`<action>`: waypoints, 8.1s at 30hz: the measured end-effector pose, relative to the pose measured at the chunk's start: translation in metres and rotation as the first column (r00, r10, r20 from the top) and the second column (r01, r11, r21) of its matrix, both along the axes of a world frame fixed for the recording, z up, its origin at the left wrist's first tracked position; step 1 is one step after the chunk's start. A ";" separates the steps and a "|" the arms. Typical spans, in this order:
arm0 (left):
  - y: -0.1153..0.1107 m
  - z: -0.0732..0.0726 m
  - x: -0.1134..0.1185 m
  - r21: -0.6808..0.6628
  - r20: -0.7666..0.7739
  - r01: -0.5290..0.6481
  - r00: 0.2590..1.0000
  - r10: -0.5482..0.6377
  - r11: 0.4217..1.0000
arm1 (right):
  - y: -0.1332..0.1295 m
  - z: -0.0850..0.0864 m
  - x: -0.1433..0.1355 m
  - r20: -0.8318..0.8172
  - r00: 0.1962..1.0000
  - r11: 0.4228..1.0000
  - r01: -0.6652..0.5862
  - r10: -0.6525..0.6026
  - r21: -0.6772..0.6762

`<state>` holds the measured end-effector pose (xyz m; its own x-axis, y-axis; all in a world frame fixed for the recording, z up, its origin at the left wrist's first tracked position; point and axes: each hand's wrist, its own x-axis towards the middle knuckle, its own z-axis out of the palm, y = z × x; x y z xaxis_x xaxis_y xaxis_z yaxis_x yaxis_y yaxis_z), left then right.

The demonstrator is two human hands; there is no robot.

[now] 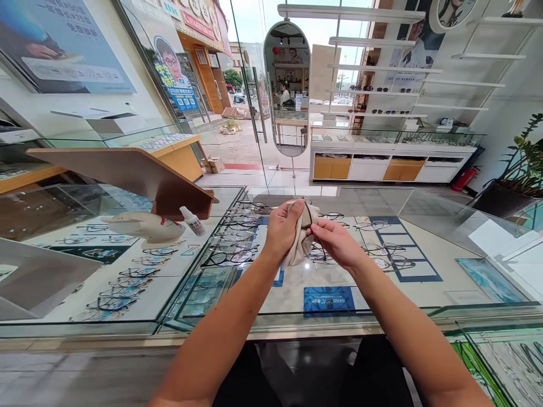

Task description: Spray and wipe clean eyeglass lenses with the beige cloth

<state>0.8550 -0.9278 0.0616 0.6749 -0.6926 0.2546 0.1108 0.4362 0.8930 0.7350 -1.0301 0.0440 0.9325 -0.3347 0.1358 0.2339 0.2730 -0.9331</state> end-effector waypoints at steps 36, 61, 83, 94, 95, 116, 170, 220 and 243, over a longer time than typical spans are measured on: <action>-0.005 -0.007 0.026 -0.057 -0.160 0.293 0.941 -0.299 0.954 | -0.004 0.007 -0.004 0.021 0.996 0.972 0.075 -0.082 0.220; -0.010 -0.016 -0.010 -0.160 -0.180 0.274 0.936 -0.301 0.948 | 0.013 -0.010 -0.006 0.482 0.741 0.013 0.551 -0.467 -0.834; 0.004 0.015 0.003 -0.192 -0.453 0.166 0.859 -0.237 0.967 | 0.020 -0.002 -0.010 0.314 0.895 0.275 0.403 -0.316 -0.873; 0.014 0.003 0.014 -0.082 0.317 -0.145 0.934 0.164 0.986 | -0.027 0.023 -0.028 0.158 0.985 0.995 0.076 -0.066 -0.057; 0.016 0.002 0.012 -0.088 0.448 -0.215 0.863 0.231 0.973 | -0.030 0.024 -0.029 0.149 0.988 0.998 0.039 -0.030 -0.057; 0.029 0.002 0.011 -0.017 0.798 -0.279 0.574 0.181 0.960 | -0.048 0.028 -0.043 -0.025 0.980 0.953 -0.196 0.196 -0.230; 0.058 0.142 -0.003 -0.388 0.714 -0.660 0.227 0.662 0.644 | 0.016 0.155 -0.053 0.765 0.435 -0.043 0.857 -0.475 -0.514; 0.025 0.136 0.004 -0.297 0.728 -0.696 0.278 0.627 0.654 | -0.016 0.154 -0.038 0.691 0.486 -0.131 0.760 -0.534 -0.636; 0.025 0.135 0.005 -0.331 0.727 -0.710 0.229 0.648 0.622 | -0.016 0.153 -0.034 0.663 0.499 -0.138 0.732 -0.558 -0.667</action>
